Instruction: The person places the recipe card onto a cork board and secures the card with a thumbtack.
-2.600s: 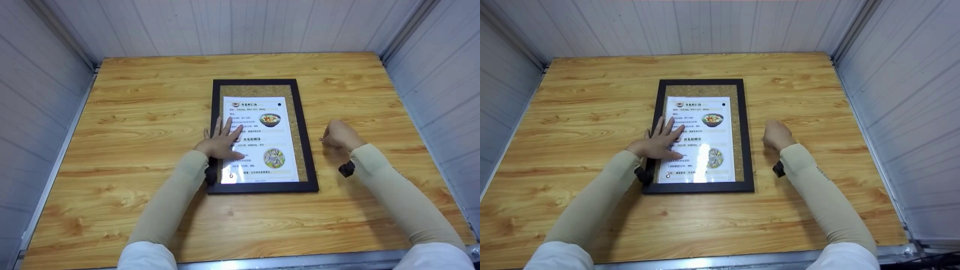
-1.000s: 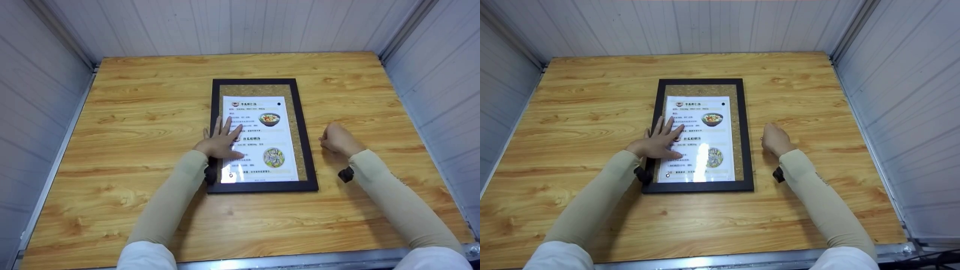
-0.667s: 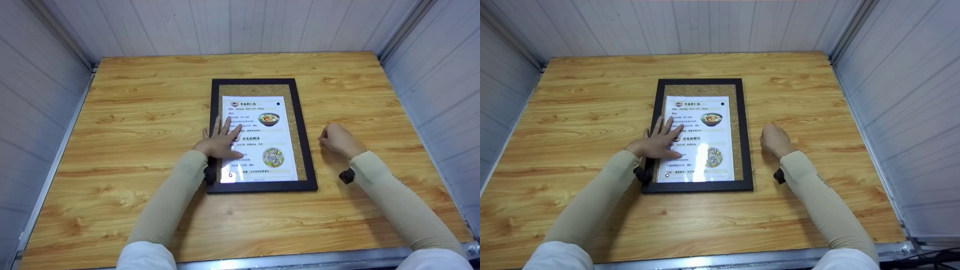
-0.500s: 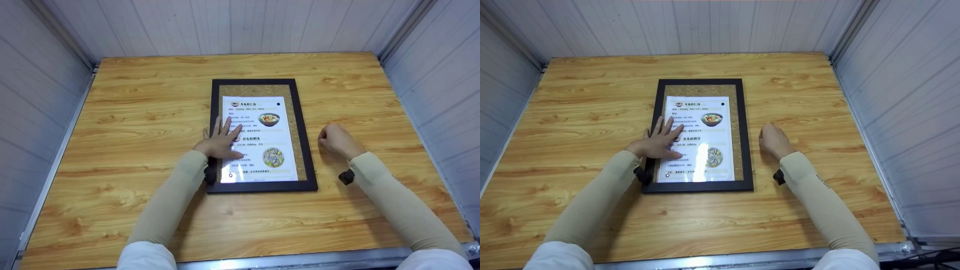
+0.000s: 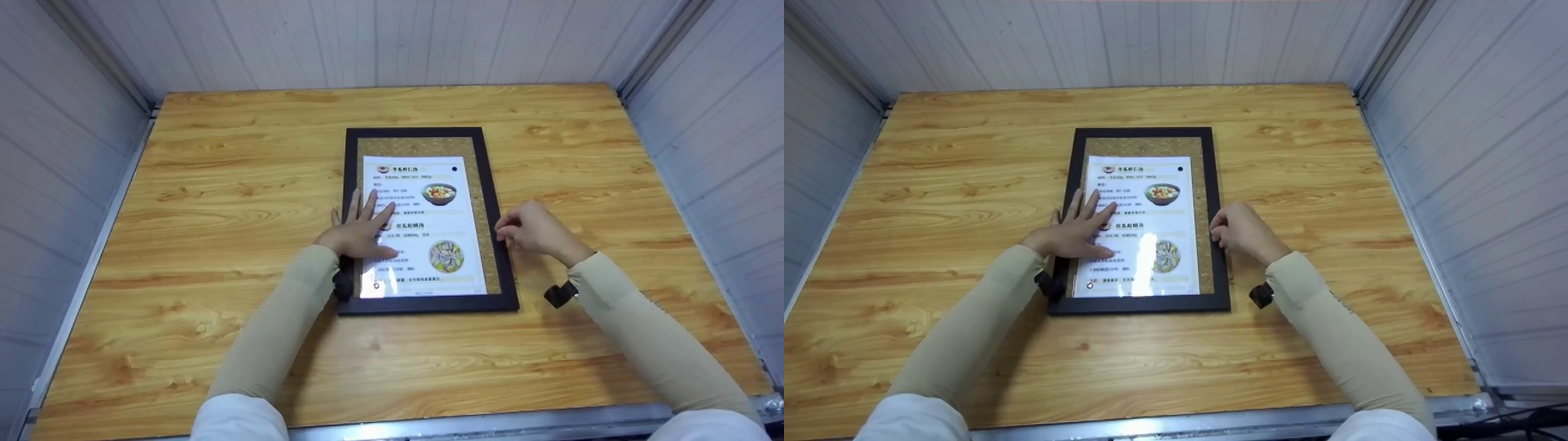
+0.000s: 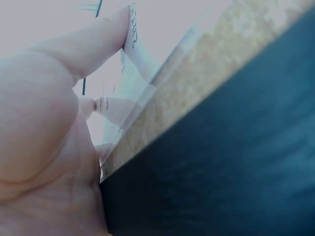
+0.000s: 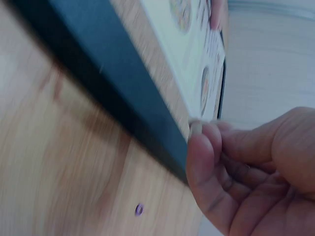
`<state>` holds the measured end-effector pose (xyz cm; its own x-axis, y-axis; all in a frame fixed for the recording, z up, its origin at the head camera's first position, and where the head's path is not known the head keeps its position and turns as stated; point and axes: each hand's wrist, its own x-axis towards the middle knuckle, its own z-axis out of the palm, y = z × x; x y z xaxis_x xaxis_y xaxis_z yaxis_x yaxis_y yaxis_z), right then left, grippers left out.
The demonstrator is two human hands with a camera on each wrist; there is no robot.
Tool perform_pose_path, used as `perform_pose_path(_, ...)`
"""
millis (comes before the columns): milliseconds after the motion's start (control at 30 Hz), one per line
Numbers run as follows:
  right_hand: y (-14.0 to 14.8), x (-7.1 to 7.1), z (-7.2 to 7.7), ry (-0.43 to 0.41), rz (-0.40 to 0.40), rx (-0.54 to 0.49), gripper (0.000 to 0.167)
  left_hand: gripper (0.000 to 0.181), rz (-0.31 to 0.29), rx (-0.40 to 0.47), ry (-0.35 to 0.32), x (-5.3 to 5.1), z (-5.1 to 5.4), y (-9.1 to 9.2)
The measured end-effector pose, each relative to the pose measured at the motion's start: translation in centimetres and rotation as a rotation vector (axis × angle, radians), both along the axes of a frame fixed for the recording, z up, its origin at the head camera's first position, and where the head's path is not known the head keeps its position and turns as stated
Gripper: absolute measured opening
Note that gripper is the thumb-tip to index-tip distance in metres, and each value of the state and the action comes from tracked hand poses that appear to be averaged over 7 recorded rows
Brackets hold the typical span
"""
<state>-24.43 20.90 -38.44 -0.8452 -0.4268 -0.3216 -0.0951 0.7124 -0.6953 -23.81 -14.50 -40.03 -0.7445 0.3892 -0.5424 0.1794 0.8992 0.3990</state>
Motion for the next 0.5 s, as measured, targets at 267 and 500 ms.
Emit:
perform_pose_path(267, -1.6, 1.1, 0.3, 0.012, 0.174, -0.071, 0.012, 0.1, 0.007, 0.001, -0.006, 0.0, -0.1, 0.0)
perform_pose_path(500, -1.9, 1.5, 0.3, 0.009, 0.201, -0.082, 0.009, 0.1, 0.002, 0.001, -0.001, -0.1, 0.0, 0.0)
